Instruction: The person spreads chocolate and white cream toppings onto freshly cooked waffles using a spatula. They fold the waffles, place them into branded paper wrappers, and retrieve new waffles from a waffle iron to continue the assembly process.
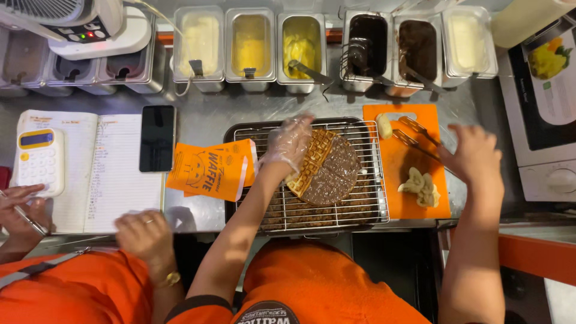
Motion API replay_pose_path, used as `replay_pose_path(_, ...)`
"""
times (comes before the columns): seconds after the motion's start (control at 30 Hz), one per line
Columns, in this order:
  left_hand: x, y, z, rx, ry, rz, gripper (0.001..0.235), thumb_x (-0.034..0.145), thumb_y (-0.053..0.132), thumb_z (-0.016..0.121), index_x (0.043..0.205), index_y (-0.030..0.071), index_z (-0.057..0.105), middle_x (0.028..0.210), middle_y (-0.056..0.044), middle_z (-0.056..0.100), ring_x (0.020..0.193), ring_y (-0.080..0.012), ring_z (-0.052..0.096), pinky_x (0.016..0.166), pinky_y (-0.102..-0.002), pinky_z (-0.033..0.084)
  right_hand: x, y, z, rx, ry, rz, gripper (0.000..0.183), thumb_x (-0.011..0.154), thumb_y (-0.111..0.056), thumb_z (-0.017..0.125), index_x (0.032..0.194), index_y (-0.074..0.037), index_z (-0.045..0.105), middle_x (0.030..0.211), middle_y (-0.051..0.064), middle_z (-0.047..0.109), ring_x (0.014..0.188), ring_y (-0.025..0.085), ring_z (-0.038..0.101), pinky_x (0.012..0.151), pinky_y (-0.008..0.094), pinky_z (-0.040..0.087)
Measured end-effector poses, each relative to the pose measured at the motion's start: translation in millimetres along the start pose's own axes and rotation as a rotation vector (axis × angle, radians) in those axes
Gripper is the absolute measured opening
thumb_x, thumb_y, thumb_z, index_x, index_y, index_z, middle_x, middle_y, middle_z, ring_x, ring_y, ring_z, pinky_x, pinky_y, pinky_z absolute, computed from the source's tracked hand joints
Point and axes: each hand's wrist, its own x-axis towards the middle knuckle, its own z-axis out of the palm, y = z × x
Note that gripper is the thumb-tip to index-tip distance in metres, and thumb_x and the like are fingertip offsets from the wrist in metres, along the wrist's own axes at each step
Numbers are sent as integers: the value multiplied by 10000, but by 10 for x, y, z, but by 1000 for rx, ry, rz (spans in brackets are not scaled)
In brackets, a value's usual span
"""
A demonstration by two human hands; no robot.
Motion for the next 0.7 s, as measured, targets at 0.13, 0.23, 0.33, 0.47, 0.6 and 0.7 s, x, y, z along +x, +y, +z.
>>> replay_pose_path(0.13,-353,496,-327,593,-91,-181,466,1049,440,561,1375,109,601,1427,-123,567,1351,-309,509,1148,-474,389,-313,141,432,140,-40,16,450,849,-246,811,1272,-128,713,1154,168,690,1017,402,662,850,489,539)
replay_pose_path(0.23,-435,633,-396,705,-24,-127,665,930,553,670,1342,41,571,1443,-190,499,1332,-378,490,1094,-572,375,-378,114,487,202,96,10,353,936,-156,775,1283,-117,721,1152,162,690,1030,386,669,874,474,545)
replay_pose_path(0.33,-397,691,-434,588,-39,-186,668,847,516,752,1298,66,552,1386,-162,535,1299,-346,513,1067,-556,403,-440,17,190,342,138,-21,348,930,-104,749,1275,-76,708,1182,174,676,1012,359,679,875,435,555)
replay_pose_path(0.47,-307,699,-508,238,-150,-94,530,947,383,702,1353,108,502,1225,-161,681,1119,-313,670,1041,-444,530,-417,-199,-434,498,-91,-173,357,906,-157,769,1237,-43,698,1055,149,675,930,308,692,828,398,546)
replay_pose_path(0.6,-36,805,-533,291,-277,26,296,977,267,624,1269,219,629,1145,-44,700,995,-260,722,930,-406,593,-360,-518,-823,529,-159,-199,377,898,-166,764,1248,-39,705,1002,148,667,879,286,694,792,388,546)
replay_pose_path(0.7,148,833,-522,334,-254,284,235,923,205,677,1144,250,741,1112,-15,715,1051,-225,666,971,-411,531,-283,-674,-955,544,-193,-236,371,884,-182,762,1225,-48,707,994,139,671,862,263,712,764,375,559)
